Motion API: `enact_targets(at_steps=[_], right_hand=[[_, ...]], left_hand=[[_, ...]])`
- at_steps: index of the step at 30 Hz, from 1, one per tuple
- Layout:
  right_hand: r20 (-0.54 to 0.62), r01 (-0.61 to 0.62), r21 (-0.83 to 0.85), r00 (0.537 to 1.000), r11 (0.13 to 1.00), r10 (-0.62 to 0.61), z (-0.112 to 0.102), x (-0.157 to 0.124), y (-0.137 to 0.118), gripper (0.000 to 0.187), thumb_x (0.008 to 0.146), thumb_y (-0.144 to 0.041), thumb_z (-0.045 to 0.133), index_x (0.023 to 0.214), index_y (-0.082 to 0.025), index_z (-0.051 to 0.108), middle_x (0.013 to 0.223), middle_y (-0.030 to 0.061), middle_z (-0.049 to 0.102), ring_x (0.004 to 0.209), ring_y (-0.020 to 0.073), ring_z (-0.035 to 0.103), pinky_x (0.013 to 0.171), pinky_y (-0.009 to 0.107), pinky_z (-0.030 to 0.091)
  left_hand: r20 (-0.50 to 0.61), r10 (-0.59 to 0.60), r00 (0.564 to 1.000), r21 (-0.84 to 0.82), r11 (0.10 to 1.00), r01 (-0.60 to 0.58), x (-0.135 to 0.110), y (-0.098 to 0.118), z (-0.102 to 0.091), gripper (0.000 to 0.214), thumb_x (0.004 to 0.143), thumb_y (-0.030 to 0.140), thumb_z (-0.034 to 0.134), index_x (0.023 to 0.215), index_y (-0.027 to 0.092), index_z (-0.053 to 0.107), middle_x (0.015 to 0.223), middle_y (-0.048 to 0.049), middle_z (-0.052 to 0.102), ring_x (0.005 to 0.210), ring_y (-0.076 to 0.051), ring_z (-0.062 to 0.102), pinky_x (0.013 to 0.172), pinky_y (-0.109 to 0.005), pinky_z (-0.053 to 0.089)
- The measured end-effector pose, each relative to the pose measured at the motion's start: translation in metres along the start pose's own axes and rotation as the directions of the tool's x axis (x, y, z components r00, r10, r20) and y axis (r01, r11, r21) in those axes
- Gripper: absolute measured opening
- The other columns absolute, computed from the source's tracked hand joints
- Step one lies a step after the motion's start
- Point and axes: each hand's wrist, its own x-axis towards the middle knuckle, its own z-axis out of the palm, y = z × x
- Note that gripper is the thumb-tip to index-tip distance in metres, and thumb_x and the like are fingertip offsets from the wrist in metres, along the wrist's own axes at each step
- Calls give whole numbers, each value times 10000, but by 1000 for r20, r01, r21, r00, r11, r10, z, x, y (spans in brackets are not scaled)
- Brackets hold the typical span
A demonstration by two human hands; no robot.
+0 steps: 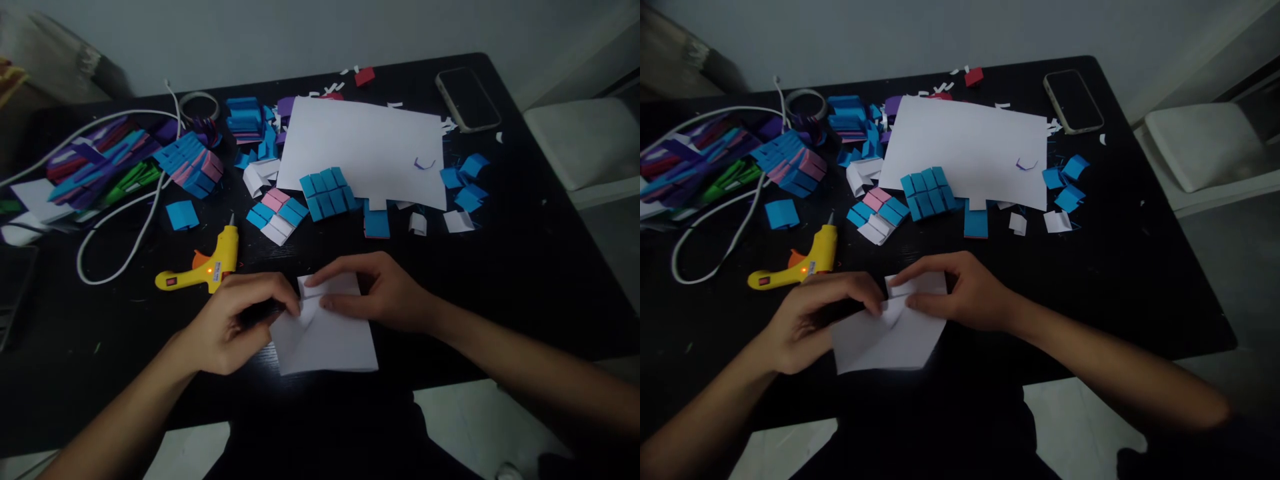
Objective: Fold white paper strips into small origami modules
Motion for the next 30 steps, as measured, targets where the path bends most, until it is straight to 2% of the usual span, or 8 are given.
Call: enact_targets(at_steps=[3,10,19,30], right_hand=[[54,6,-54,999,999,-3,1,0,-1,190,858,-284,787,1041,-237,803,984,25,782,831,153,701,671,247,526],[34,-16,-71,999,997,19,3,1,-2,234,802,-354,846,1001,-237,805,939,19,778,783,143,689,624,229,501],[46,18,-73,999,997,-15,3,0,-2,230,811,-336,843,1023,-252,808,974,13,800,845,160,734,709,267,558],[20,48,-93,999,994,-46,4,-1,-2,204,832,-296,821,1031,-262,796,1038,17,805,913,177,758,765,291,585]], left_hand=[[-19,8,1000,-14,1000,-9,1,-3,3,115,871,121,611,933,188,679,847,-59,720,742,-177,697,644,-276,551],[-68,21,997,-15,1000,-22,2,-3,7,117,844,106,606,901,183,672,810,-39,713,703,-155,694,621,-249,543],[-92,22,996,3,1000,-22,4,1,7,113,819,92,598,854,177,664,736,-25,697,644,-146,676,581,-238,522],[-88,114,990,108,989,-104,0,-1,11,256,814,62,610,1036,167,686,893,-86,733,790,-191,712,654,-294,590]])
